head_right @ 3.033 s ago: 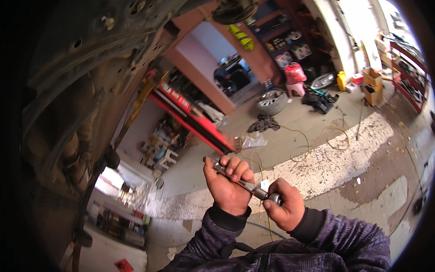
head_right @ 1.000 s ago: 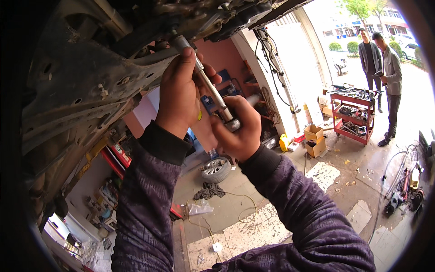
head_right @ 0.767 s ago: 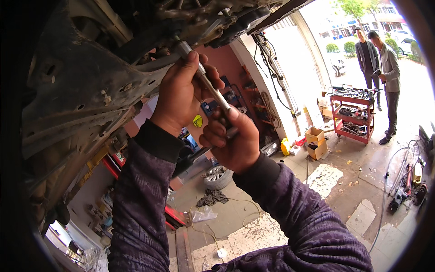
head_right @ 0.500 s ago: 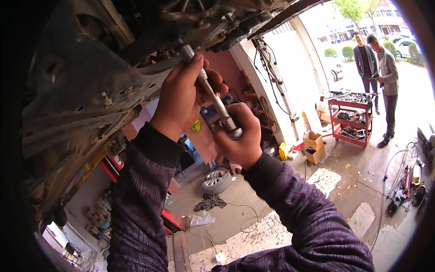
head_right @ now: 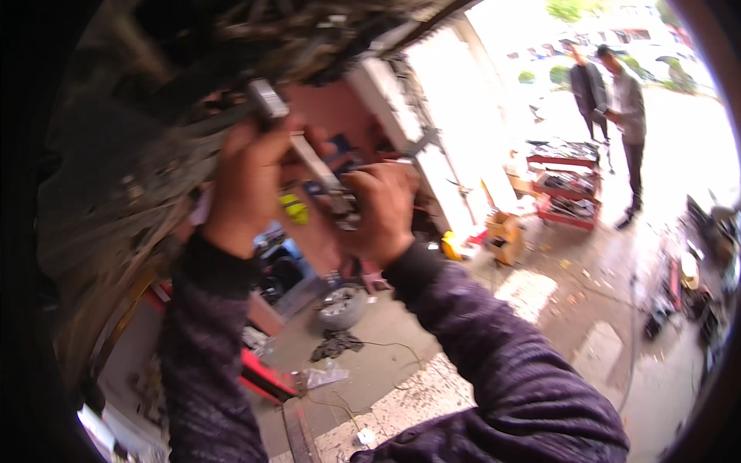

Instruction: The person works under a raised vehicle, using a ratchet and socket to tighten bolts on the undercarriage. They retrieve tools from a nearby cart, attach a socket to the ratchet, and apply torque to fasteners on the suspension or exhaust system.

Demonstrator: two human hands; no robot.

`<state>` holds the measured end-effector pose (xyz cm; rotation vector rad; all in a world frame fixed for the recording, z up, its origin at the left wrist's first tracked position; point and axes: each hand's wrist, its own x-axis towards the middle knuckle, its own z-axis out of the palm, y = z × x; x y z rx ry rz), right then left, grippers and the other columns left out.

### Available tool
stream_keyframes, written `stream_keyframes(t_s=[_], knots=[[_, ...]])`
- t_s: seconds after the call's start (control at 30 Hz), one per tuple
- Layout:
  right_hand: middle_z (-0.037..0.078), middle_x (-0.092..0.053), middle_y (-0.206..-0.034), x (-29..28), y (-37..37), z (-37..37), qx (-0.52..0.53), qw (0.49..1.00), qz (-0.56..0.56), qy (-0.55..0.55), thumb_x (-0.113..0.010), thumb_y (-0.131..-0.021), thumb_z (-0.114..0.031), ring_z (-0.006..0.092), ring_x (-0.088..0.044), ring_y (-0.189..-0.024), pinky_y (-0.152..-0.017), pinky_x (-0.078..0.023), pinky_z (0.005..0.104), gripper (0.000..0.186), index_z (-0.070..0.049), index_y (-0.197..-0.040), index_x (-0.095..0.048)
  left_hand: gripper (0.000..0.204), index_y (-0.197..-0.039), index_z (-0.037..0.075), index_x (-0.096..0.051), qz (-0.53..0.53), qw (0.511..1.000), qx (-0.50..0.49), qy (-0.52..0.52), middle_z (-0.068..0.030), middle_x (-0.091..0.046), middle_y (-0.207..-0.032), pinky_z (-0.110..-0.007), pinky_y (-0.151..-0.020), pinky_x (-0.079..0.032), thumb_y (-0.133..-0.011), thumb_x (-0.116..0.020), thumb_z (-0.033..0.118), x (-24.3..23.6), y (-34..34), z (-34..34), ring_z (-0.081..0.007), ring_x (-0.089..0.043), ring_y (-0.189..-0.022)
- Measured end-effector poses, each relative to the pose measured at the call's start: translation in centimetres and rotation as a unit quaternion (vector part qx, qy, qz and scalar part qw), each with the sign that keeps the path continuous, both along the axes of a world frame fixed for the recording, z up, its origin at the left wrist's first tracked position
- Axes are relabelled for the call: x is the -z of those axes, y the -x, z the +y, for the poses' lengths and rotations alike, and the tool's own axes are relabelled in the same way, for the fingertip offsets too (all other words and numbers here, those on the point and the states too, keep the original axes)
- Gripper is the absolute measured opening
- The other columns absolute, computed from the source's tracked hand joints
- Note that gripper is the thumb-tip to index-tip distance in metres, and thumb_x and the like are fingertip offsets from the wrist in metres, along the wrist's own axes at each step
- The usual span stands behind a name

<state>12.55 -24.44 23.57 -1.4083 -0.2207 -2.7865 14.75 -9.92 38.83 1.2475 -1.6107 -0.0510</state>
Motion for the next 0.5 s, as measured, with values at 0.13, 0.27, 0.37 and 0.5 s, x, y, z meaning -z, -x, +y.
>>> stream_keyframes(t_s=[0.13, 0.27, 0.37, 0.5], knots=[[0.011, -0.056, -0.086, 0.9, -0.4, 2.1, -0.155, 0.984, 0.074, -0.047, -0.086, -0.077, -0.012, 0.0261, -0.056, -0.072, -0.065, -0.044, 0.0410, 0.028, -0.006, -0.091, -0.063, 0.033, -0.136, 0.004, -0.065, 0.032, 0.997, -0.070, 0.009, -0.0131, -0.078, -0.121, -0.035, -0.093, -0.064, -0.116, -0.060, 0.029, 0.4, 0.5, 0.5, -0.0234, -0.078, -0.109], [0.003, -0.064, -0.089, 1.4, 1.1, 5.0, -0.812, 0.560, 0.161, -0.038, -0.072, -0.084, -0.005, 0.0145, -0.061, -0.076, -0.066, -0.046, 0.0304, 0.023, -0.006, -0.106, -0.066, 0.037, -0.143, 0.005, -0.063, 0.074, 0.991, 0.000, -0.107, -0.0156, -0.077, -0.131, -0.034, -0.101, -0.055, -0.117, -0.056, 0.030, 2.6, 0.0, 2.0, -0.0231, -0.073, -0.125], [0.000, -0.065, -0.088, 1.2, 1.7, 5.7, -0.891, 0.425, 0.162, 0.014, -0.077, -0.087, -0.009, 0.0116, -0.063, -0.074, -0.066, -0.050, 0.0306, 0.028, -0.006, -0.113, -0.066, 0.031, -0.137, 0.003, -0.064, 0.025, 0.993, 0.068, -0.093, -0.0153, -0.079, -0.124, -0.030, -0.101, -0.055, -0.117, -0.058, 0.027, 3.2, -1.4, 2.1, -0.0227, -0.075, -0.122], [0.007, -0.067, -0.091, 0.7, 0.9, 5.3, -0.427, 0.897, 0.105, -0.047, -0.082, -0.084, -0.012, 0.0239, -0.065, -0.076, -0.068, -0.050, 0.0343, 0.033, -0.006, -0.111, -0.063, 0.032, -0.136, 0.003, -0.064, 0.039, 0.997, -0.023, -0.069, -0.0148, -0.080, -0.120, -0.030, -0.101, -0.056, -0.118, -0.058, 0.028, 3.7, -1.9, 2.3, -0.0206, -0.075, -0.117]])
